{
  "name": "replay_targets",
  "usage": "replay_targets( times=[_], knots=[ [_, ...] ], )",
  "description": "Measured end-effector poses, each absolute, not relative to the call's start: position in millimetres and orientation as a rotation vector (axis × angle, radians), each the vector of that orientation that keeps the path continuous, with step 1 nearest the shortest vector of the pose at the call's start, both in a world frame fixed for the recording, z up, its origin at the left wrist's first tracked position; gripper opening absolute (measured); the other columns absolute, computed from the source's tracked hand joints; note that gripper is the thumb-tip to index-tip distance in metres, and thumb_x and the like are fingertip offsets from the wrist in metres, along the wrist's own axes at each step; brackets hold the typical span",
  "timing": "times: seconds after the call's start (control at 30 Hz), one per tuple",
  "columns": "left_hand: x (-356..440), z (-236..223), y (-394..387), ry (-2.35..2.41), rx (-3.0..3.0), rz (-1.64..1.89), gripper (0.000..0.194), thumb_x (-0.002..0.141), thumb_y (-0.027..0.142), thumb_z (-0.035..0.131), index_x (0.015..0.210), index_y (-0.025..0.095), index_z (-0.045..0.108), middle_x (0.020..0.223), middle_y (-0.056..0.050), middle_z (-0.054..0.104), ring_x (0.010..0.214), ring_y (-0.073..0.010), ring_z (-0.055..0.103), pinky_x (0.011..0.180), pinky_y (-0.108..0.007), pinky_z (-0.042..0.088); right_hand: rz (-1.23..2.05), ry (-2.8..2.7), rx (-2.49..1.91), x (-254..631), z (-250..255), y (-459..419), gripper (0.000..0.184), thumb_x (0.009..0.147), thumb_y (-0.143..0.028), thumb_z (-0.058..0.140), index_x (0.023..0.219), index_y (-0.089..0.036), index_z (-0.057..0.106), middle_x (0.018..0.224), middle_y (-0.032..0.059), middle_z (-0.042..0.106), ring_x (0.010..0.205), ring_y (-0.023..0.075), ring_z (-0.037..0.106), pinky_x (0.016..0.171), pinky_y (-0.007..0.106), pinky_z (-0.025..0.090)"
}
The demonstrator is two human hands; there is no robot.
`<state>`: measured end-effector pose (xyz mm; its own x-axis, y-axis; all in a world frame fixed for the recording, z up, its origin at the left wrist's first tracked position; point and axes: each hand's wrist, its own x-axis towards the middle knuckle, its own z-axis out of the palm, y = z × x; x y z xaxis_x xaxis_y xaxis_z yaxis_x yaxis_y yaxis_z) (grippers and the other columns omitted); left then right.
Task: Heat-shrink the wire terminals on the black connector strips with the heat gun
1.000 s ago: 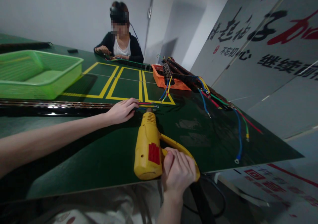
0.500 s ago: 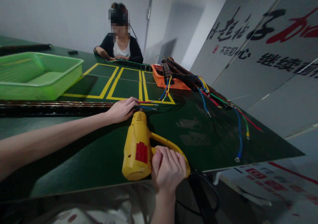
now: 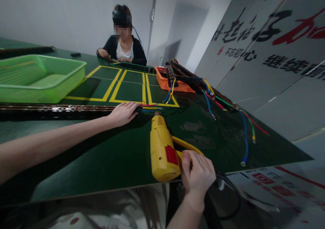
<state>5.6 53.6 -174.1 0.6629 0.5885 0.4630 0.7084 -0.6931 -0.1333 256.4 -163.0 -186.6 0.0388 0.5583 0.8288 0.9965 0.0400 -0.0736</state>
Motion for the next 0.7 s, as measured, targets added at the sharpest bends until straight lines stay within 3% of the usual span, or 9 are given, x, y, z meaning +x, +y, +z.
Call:
replay_targets(
  times=[0.23, 0.43, 0.7],
  knots=[
    [8.0, -174.9, 48.9, -0.842, -2.471, -0.552, 0.037, 0.093, 0.025, 0.043, 0.127, 0.011, 0.043, 0.116, -0.013, 0.058, 0.106, -0.0244, 0.054, 0.085, -0.034, 0.039, -0.859, -1.590, -1.596, 277.7, -189.5, -164.5, 0.045, 0.097, -0.034, 0.032, 0.072, -0.017, 0.065, 0.071, 0.0033, 0.067, 0.066, 0.0156, 0.061, 0.068, 0.028, 0.039],
    [8.4, -171.2, 45.9, -0.634, -2.460, -0.568, 0.027, 0.090, 0.015, 0.043, 0.116, 0.014, 0.053, 0.106, -0.009, 0.061, 0.100, -0.0225, 0.054, 0.084, -0.033, 0.036, -0.858, -1.587, -1.587, 265.7, -188.1, -164.8, 0.038, 0.096, -0.030, 0.037, 0.073, -0.016, 0.064, 0.070, 0.0026, 0.067, 0.066, 0.0152, 0.061, 0.068, 0.028, 0.039],
    [5.4, -172.8, 47.8, -0.654, -2.453, -0.586, 0.031, 0.093, 0.021, 0.043, 0.122, 0.014, 0.050, 0.108, -0.009, 0.061, 0.103, -0.0227, 0.053, 0.085, -0.033, 0.037, -0.787, -1.626, -1.560, 239.9, -189.4, -163.0, 0.036, 0.096, -0.032, 0.036, 0.074, -0.018, 0.062, 0.069, 0.0008, 0.066, 0.066, 0.0139, 0.059, 0.070, 0.028, 0.038]
  ],
)
